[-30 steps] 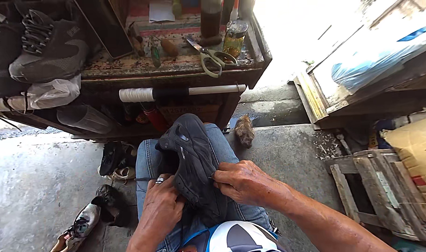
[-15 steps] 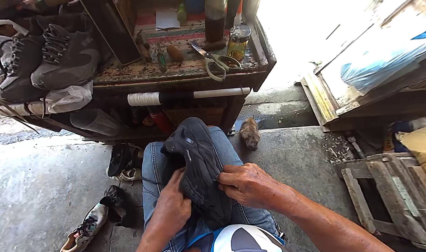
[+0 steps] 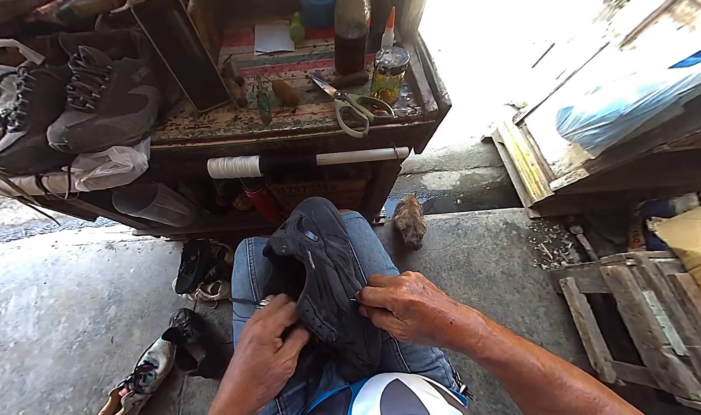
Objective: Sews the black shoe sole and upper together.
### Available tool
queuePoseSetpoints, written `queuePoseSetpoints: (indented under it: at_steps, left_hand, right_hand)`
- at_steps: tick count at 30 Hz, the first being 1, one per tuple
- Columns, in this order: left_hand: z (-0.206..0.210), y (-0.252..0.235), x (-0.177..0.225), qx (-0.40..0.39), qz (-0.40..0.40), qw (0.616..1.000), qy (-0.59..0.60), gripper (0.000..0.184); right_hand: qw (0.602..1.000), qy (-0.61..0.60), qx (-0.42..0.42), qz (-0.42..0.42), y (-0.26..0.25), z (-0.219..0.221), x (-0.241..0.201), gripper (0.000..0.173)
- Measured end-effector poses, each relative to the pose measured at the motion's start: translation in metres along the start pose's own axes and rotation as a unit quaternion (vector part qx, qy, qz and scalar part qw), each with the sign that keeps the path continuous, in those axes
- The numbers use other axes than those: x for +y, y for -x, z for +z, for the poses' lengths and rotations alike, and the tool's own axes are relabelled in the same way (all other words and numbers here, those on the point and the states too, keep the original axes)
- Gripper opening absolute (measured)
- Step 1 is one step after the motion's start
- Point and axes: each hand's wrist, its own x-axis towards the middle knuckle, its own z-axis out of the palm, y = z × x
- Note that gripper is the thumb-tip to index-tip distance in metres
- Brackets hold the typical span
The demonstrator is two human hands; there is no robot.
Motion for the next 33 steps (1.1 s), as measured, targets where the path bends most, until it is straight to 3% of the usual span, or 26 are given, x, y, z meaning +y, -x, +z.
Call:
queuePoseSetpoints:
  at_steps: [2, 5, 6, 9, 10, 11, 13, 15, 17, 29, 33]
  left_hand:
    - [-0.012, 0.002, 0.003, 0.041, 0.023, 0.998, 0.039, 0.014]
    - [-0.028, 0.004, 0.002, 0.020, 0.014, 0.967, 0.253, 0.017]
    - [-0.031, 0.004, 0.000, -0.001, 0.007, 0.936, 0.353, 0.019]
    - [-0.027, -0.001, -0.002, -0.038, -0.024, 0.793, 0.608, 0.019]
    - [-0.021, -0.003, -0.004, -0.035, -0.037, 0.761, 0.647, 0.019]
    - [-0.016, -0.005, -0.004, -0.020, -0.056, 0.760, 0.647, 0.018]
    - [-0.001, -0.010, -0.003, 0.033, -0.100, 0.843, 0.528, 0.016]
    - [0.014, -0.014, 0.000, 0.051, -0.105, 0.943, 0.312, 0.016]
    - [0.026, -0.015, 0.004, 0.032, -0.088, 0.981, 0.172, 0.021]
    - [0.023, -0.023, 0.006, -0.082, -0.088, 0.973, 0.195, 0.025]
    - [0.026, -0.017, 0.014, -0.054, -0.101, 0.978, 0.173, 0.031]
  right_hand:
    - [1.000, -0.003, 0.001, 0.000, 0.001, 0.000, 0.000, 0.020]
    - [1.000, -0.005, 0.003, -0.002, -0.001, 0.001, 0.001, 0.020]
    - [1.000, -0.004, 0.003, -0.003, -0.001, 0.001, 0.000, 0.020]
    - [1.000, -0.001, 0.003, -0.005, -0.001, 0.002, 0.000, 0.021]
    - [1.000, -0.002, 0.003, -0.004, 0.000, 0.002, 0.000, 0.021]
    - [1.000, -0.003, 0.003, -0.004, 0.000, 0.002, 0.001, 0.021]
    - [1.000, -0.005, 0.002, -0.002, 0.000, 0.001, 0.001, 0.021]
    - [1.000, -0.010, 0.000, -0.003, 0.000, 0.001, 0.003, 0.021]
    - [1.000, -0.007, 0.003, -0.006, 0.000, 0.002, 0.003, 0.021]
    - [1.000, -0.001, 0.010, -0.001, 0.001, 0.005, 0.001, 0.022]
    - [1.000, 0.003, 0.021, 0.014, 0.006, 0.004, 0.001, 0.024]
